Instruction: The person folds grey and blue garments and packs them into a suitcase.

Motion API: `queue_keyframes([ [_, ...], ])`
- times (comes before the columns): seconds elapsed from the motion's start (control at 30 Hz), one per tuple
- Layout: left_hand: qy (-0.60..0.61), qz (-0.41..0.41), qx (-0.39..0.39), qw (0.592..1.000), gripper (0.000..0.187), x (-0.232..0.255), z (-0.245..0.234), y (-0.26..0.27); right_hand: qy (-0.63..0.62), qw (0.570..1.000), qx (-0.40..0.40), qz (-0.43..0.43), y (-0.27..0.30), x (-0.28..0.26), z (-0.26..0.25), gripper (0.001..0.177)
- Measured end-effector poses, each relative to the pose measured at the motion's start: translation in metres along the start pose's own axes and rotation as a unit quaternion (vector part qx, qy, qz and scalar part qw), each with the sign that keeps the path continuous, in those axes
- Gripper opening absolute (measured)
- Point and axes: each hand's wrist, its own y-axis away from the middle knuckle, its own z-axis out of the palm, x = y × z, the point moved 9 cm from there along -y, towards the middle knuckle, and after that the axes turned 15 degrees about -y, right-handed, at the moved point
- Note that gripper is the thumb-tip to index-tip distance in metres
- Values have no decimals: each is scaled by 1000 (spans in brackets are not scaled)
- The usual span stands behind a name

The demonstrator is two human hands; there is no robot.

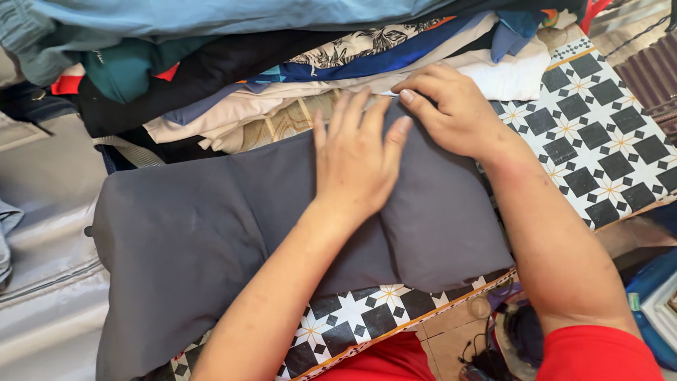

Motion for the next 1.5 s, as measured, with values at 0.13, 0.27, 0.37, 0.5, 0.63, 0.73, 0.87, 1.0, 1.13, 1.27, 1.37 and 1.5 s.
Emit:
queue_keyframes([
  [0.13,-14,61,-21,998,77,28,3,20,5,1000,-27,11,1,8,9,28],
  [0.27,-43,92,-66,993,98,40,14,39,-4,999,-31,34,3,11,10,32],
  [0.37,-36,84,-79,993,99,35,20,37,6,1000,-14,14,2,5,6,34],
  [0.5,-28,81,-85,993,98,33,21,38,-4,1000,21,16,1,-3,-8,36],
  [0.63,-24,78,-86,993,95,32,23,40,-13,1000,5,16,6,-7,-6,37],
  [0.73,-19,71,-79,994,91,30,26,41,0,998,-66,15,6,-2,11,44],
  [0.87,-23,72,-74,994,89,27,29,41,58,992,-104,45,8,10,26,53],
  [1.0,-30,67,-86,994,91,27,33,40,83,988,-120,44,9,15,30,55],
  [1.13,-44,64,-86,993,92,27,33,40,101,986,-128,42,10,16,32,55],
  [1.27,-52,52,-94,993,93,26,31,38,101,985,-118,70,10,16,30,55],
  [1.37,-45,53,-91,993,96,28,26,37,101,988,-95,65,13,-1,22,55],
  [1.5,-38,54,-99,993,95,26,29,38,110,988,-84,66,44,-46,9,56],
])
